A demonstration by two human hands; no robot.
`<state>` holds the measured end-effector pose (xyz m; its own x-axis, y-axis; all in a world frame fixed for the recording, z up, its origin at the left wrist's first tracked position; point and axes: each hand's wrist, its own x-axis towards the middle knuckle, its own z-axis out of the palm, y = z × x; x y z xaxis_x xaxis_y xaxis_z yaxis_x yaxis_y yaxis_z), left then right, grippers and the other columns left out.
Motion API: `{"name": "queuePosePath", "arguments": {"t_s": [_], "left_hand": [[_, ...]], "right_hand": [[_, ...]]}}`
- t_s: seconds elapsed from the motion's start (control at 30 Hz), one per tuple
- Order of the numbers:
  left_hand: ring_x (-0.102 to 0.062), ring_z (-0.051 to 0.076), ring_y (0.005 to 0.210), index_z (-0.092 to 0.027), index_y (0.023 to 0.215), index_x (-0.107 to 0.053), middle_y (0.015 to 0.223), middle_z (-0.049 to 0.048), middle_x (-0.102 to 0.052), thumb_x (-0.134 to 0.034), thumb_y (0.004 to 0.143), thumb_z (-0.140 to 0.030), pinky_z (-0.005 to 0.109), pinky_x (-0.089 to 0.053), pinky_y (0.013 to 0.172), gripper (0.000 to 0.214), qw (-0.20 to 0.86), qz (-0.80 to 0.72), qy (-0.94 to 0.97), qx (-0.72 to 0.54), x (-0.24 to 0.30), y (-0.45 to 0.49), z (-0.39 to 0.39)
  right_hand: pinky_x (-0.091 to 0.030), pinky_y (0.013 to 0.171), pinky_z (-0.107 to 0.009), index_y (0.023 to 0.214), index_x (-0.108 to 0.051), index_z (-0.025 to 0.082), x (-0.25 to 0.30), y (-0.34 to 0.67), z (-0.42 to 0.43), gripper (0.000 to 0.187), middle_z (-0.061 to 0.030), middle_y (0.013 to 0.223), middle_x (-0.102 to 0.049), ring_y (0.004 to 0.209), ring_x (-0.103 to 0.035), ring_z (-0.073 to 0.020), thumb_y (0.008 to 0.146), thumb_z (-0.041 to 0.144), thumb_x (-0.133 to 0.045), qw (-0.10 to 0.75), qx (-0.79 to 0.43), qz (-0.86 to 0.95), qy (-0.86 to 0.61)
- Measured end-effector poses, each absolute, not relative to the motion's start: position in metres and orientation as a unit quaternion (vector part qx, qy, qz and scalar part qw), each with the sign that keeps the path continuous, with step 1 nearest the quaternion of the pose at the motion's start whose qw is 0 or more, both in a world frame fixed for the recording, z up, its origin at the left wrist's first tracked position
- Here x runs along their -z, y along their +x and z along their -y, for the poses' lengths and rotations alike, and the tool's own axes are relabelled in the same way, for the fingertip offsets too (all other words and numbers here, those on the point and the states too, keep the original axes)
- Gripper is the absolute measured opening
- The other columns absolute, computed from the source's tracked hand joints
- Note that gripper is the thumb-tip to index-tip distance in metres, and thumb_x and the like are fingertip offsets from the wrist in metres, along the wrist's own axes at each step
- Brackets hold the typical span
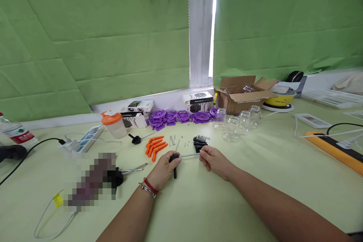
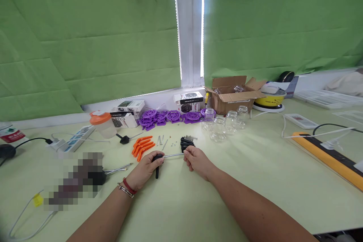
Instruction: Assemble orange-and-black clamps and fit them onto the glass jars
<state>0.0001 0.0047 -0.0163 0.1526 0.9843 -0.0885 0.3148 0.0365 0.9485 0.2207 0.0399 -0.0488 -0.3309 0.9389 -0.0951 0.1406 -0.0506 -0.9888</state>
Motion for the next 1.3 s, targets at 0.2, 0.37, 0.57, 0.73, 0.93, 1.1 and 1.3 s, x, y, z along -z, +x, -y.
{"name": "queuePosePath", "arguments": {"t_s": [0.2, 0.37, 0.57, 0.73, 0.93, 1.1, 1.3], "left_hand": [[-0.042, 0.012, 0.067, -0.017, 0.098, -0.059, 0.072, -0.0013, -0.047, -0.058, 0.073, -0.048, 0.024, -0.034, 0.064, 0.04, 0.473, -0.539, 0.595, -0.362, 0.0181, -0.0009, -0.0052], [-0.041, 0.012, 0.067, -0.016, 0.097, -0.059, 0.072, -0.0016, -0.047, -0.058, 0.073, -0.047, 0.024, -0.034, 0.064, 0.039, 0.47, -0.542, 0.594, -0.363, 0.0152, 0.0003, -0.0042], [-0.041, 0.012, 0.066, -0.015, 0.097, -0.059, 0.071, -0.0016, -0.046, -0.058, 0.073, -0.047, 0.024, -0.034, 0.063, 0.04, 0.463, -0.546, 0.598, -0.359, 0.0124, 0.0019, -0.0035], [-0.04, 0.012, 0.066, -0.016, 0.098, -0.059, 0.07, -0.0018, -0.045, -0.057, 0.074, -0.045, 0.024, -0.034, 0.063, 0.038, 0.463, -0.548, 0.599, -0.356, 0.0117, 0.0017, -0.003], [-0.039, 0.012, 0.067, -0.016, 0.099, -0.058, 0.07, -0.0023, -0.044, -0.057, 0.074, -0.046, 0.024, -0.033, 0.063, 0.039, 0.468, -0.546, 0.598, -0.354, 0.0126, 0.001, -0.0031], [-0.038, 0.013, 0.067, -0.015, 0.098, -0.058, 0.07, -0.0022, -0.044, -0.057, 0.073, -0.048, 0.025, -0.033, 0.063, 0.042, 0.462, -0.547, 0.605, -0.35, 0.0128, 0.0008, -0.0031], [-0.036, 0.012, 0.065, -0.015, 0.1, -0.057, 0.069, -0.0027, -0.042, -0.056, 0.074, -0.047, 0.025, -0.031, 0.061, 0.042, 0.464, -0.54, 0.61, -0.347, 0.0155, -0.0003, -0.0041]], "right_hand": [[-0.038, 0.045, -0.022, 0.071, -0.047, 0.018, 0.0489, 0.2212, -0.0409, 0.032, 0.0045, 0.055, -0.047, 0.043, -0.043, -0.0069, 0.086, 0.045, -0.041, 0.346, -0.557, 0.598, -0.461], [-0.039, 0.043, -0.021, 0.081, -0.048, 0.019, 0.0472, 0.22, -0.0389, 0.024, 0.0033, 0.064, -0.05, 0.049, -0.044, -0.0078, 0.083, 0.043, -0.047, 0.371, -0.572, 0.577, -0.448], [-0.04, 0.042, -0.02, 0.087, -0.046, 0.021, 0.0491, 0.2195, -0.0386, 0.017, 0.0034, 0.069, -0.049, 0.053, -0.044, -0.0083, 0.08, 0.035, -0.051, 0.386, -0.586, 0.574, -0.422], [-0.039, 0.042, -0.02, 0.082, -0.046, 0.02, 0.049, 0.2197, -0.0392, 0.016, 0.0031, 0.068, -0.05, 0.053, -0.044, -0.0081, 0.079, 0.035, -0.052, 0.381, -0.585, 0.573, -0.429], [-0.038, 0.042, -0.02, 0.075, -0.046, 0.019, 0.0453, 0.2202, -0.0383, 0.024, 0.004, 0.06, -0.048, 0.048, -0.042, -0.0071, 0.079, 0.042, -0.052, 0.366, -0.576, 0.577, -0.449], [-0.039, 0.043, -0.021, 0.072, -0.046, 0.019, 0.0482, 0.2202, -0.0403, 0.025, 0.0043, 0.057, -0.048, 0.045, -0.043, -0.0075, 0.081, 0.043, -0.049, 0.361, -0.575, 0.579, -0.451], [-0.037, 0.043, -0.022, 0.07, -0.046, 0.019, 0.0466, 0.2189, -0.0398, 0.024, 0.0049, 0.052, -0.046, 0.042, -0.042, -0.0076, 0.083, 0.039, -0.046, 0.349, -0.57, 0.581, -0.465]]}}
